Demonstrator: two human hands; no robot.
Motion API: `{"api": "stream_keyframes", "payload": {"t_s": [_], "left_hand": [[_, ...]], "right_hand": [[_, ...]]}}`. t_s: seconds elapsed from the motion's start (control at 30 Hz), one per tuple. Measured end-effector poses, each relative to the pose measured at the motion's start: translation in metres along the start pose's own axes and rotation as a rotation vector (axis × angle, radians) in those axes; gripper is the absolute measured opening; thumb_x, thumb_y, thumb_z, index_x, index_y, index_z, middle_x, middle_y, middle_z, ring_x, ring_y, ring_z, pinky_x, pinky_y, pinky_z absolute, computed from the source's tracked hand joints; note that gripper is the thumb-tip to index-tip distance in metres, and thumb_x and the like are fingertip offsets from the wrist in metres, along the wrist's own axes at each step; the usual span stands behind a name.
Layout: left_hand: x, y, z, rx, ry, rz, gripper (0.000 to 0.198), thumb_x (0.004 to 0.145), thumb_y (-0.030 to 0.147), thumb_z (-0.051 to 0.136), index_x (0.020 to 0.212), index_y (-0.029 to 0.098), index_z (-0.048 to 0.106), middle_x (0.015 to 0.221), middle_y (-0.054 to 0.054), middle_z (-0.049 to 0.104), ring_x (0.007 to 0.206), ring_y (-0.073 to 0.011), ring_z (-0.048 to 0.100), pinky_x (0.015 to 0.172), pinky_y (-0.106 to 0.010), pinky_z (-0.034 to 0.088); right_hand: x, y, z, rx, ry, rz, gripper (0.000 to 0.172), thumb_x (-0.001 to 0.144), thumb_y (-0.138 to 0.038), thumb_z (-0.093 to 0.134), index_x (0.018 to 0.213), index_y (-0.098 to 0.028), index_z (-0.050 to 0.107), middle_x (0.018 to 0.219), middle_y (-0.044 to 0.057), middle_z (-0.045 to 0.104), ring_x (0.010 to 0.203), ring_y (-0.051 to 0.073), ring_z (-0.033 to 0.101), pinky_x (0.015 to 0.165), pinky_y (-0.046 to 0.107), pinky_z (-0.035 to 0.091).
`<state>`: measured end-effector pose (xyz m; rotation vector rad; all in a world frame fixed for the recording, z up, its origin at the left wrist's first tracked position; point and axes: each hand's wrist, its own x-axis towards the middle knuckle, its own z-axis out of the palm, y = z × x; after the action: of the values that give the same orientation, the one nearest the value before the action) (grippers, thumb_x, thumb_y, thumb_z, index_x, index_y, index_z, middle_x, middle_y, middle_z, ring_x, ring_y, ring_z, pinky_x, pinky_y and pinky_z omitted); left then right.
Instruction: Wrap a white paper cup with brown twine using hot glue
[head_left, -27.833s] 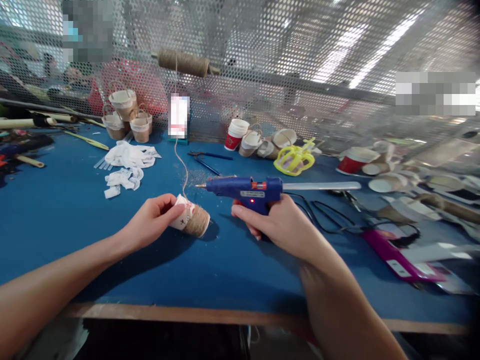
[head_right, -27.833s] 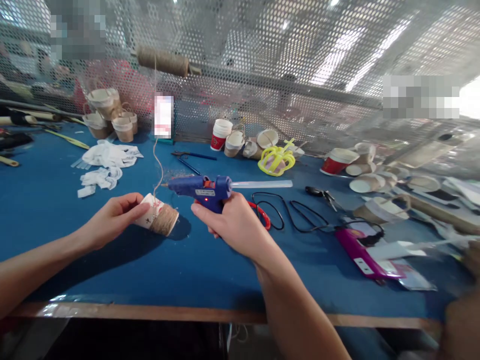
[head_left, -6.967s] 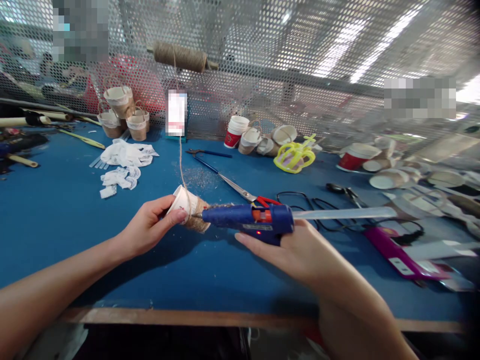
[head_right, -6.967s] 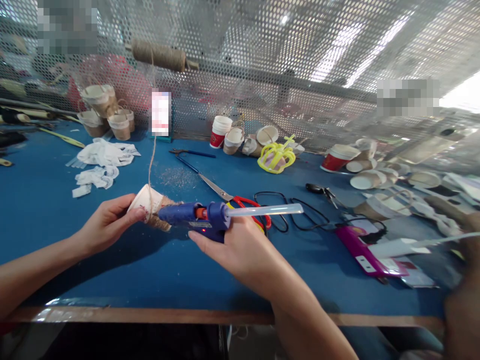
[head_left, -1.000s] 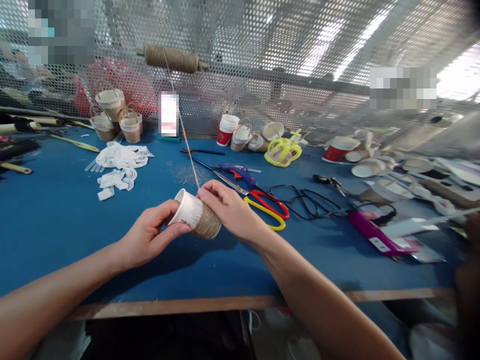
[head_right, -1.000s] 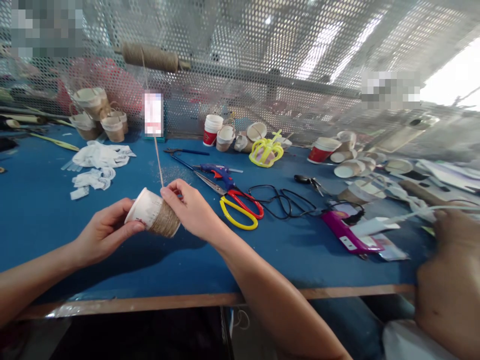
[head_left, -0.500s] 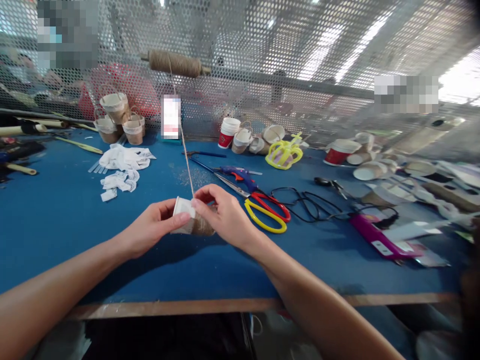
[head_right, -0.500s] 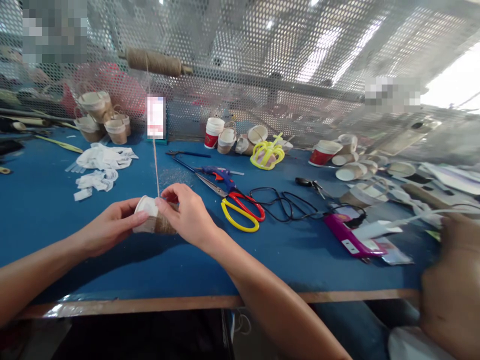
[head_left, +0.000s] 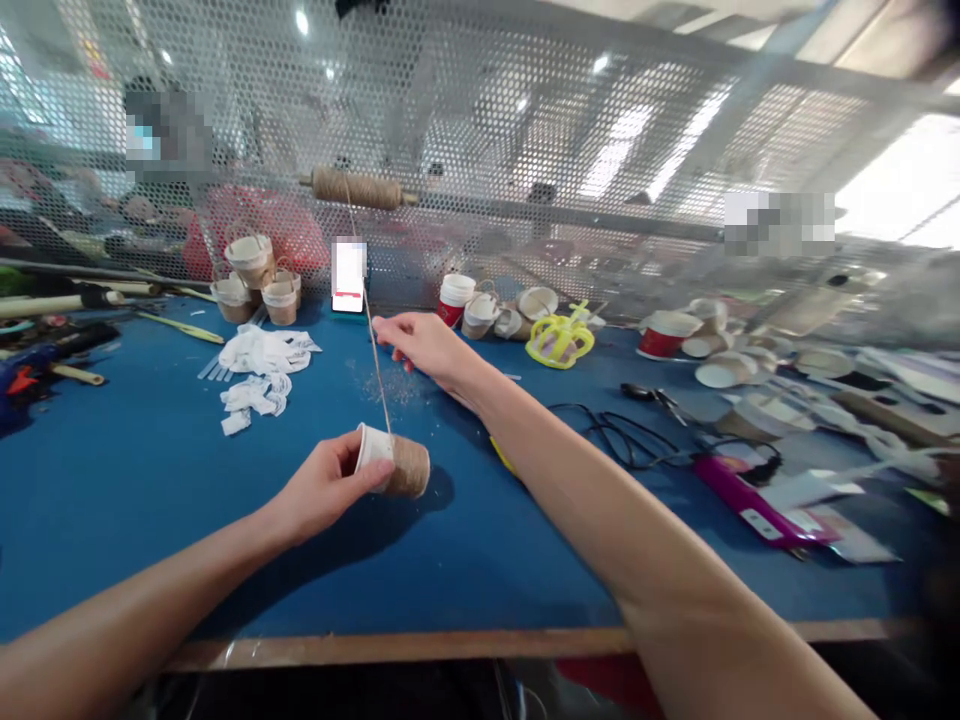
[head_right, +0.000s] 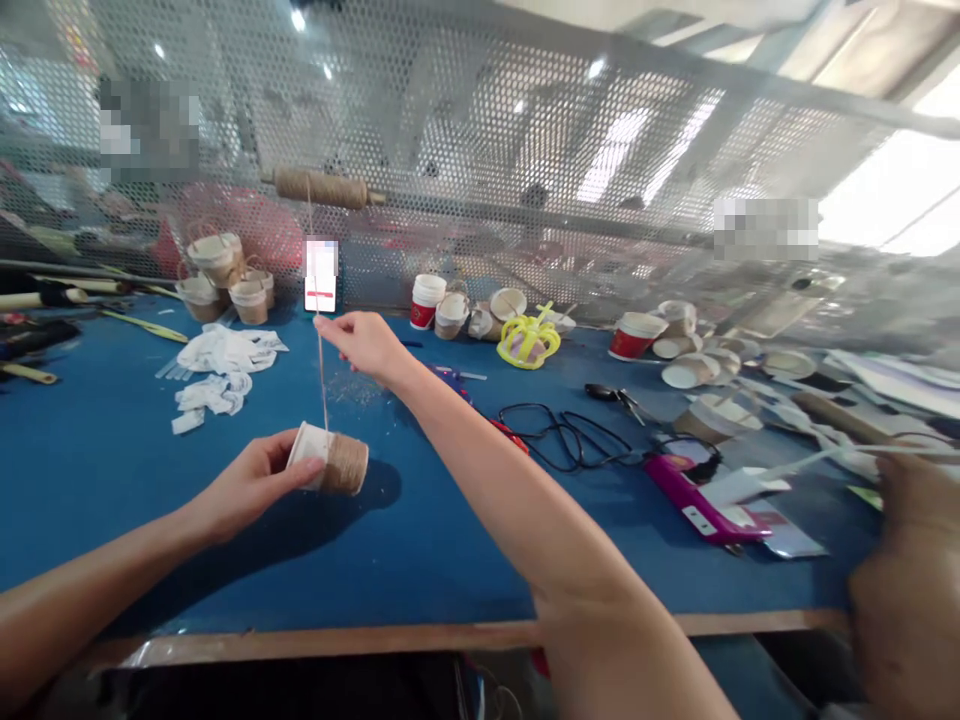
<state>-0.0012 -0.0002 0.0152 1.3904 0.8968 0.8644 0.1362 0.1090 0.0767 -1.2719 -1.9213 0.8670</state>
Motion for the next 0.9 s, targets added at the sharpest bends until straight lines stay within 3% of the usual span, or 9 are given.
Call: {"api": "stream_keyframes", "payload": {"t_s": [0.1,0.17,0.27,0.33,0.47,0.53,0.63,0.77,0.9], "left_hand": [[0.001,-0.002,0.001,0.002,0.013,0.028,0.036,0.075,0.038,0.058,0.098,0.01,0.059,0.094,-0.01,0.067,0.084,-0.0222,0.06,0.082,-0.038,0.044],[0.002,-0.003,0.001,-0.002,0.008,0.032,0.038,0.075,0.04,0.058,0.098,0.01,0.058,0.094,-0.01,0.067,0.085,-0.0228,0.06,0.082,-0.038,0.044],[0.003,-0.006,0.0,-0.01,-0.002,0.052,0.039,0.075,0.041,0.058,0.099,0.01,0.058,0.095,-0.011,0.066,0.087,-0.0231,0.059,0.082,-0.037,0.043],[0.003,-0.006,0.0,-0.021,-0.012,0.069,0.039,0.075,0.041,0.058,0.096,0.008,0.059,0.091,-0.011,0.065,0.083,-0.0225,0.058,0.08,-0.036,0.043],[-0.001,-0.001,-0.001,-0.08,-0.082,0.029,0.038,0.073,0.04,0.061,0.095,0.01,0.061,0.087,-0.008,0.065,0.081,-0.0196,0.058,0.078,-0.032,0.042],[-0.005,0.005,-0.001,-0.128,-0.154,0.015,0.039,0.071,0.042,0.063,0.096,0.011,0.062,0.085,-0.006,0.065,0.078,-0.0178,0.057,0.075,-0.029,0.042],[-0.011,0.014,0.0,-0.15,-0.311,-0.005,0.044,0.067,0.046,0.065,0.095,0.012,0.064,0.081,-0.005,0.065,0.076,-0.0173,0.056,0.072,-0.027,0.042],[-0.02,0.023,0.0,-0.169,-0.462,-0.036,0.046,0.064,0.048,0.067,0.094,0.013,0.066,0.079,-0.004,0.063,0.071,-0.0149,0.055,0.071,-0.025,0.041],[-0.023,0.025,0.001,-0.166,-0.57,-0.059,0.048,0.064,0.049,0.066,0.096,0.013,0.065,0.079,-0.005,0.062,0.07,-0.015,0.054,0.071,-0.026,0.041]], "right_hand": [[0.042,-0.007,0.005,-0.031,0.018,0.035,0.036,0.084,-0.039,0.046,0.06,-0.014,0.052,0.05,0.0,0.048,0.04,0.005,0.038,0.035,0.02,0.029],[0.061,-0.01,0.007,-0.055,0.023,0.048,0.033,0.085,-0.036,0.045,0.064,-0.012,0.054,0.055,0.0,0.051,0.041,0.005,0.04,0.036,0.019,0.032],[0.074,-0.009,0.007,-0.096,0.029,0.048,0.023,0.086,-0.032,0.046,0.09,-0.011,0.056,0.078,0.002,0.058,0.059,0.008,0.054,0.051,0.023,0.046],[0.071,-0.003,0.005,-0.133,0.028,0.04,0.026,0.086,-0.032,0.047,0.104,-0.014,0.053,0.093,0.004,0.058,0.072,0.011,0.058,0.062,0.029,0.049],[0.036,0.018,0.005,-0.235,-0.039,0.0,0.024,0.085,-0.029,0.047,0.102,-0.013,0.054,0.09,0.004,0.06,0.073,0.012,0.058,0.065,0.031,0.049],[0.008,0.03,0.009,-0.294,-0.107,-0.034,0.018,0.083,-0.017,0.047,0.095,-0.012,0.06,0.081,0.003,0.063,0.071,0.013,0.059,0.069,0.031,0.048],[-0.038,0.042,0.015,-0.35,-0.248,-0.088,0.025,0.074,-0.004,0.045,0.082,-0.014,0.067,0.075,0.004,0.067,0.073,0.015,0.061,0.075,0.029,0.044],[-0.085,0.044,0.014,-0.346,-0.42,-0.149,0.03,0.071,-0.006,0.045,0.082,-0.019,0.07,0.081,0.002,0.07,0.075,0.015,0.062,0.074,0.025,0.043],[-0.104,0.039,0.009,-0.294,-0.52,-0.161,0.031,0.074,-0.01,0.044,0.091,-0.019,0.068,0.077,-0.001,0.069,0.066,0.012,0.061,0.063,0.02,0.044]]}}
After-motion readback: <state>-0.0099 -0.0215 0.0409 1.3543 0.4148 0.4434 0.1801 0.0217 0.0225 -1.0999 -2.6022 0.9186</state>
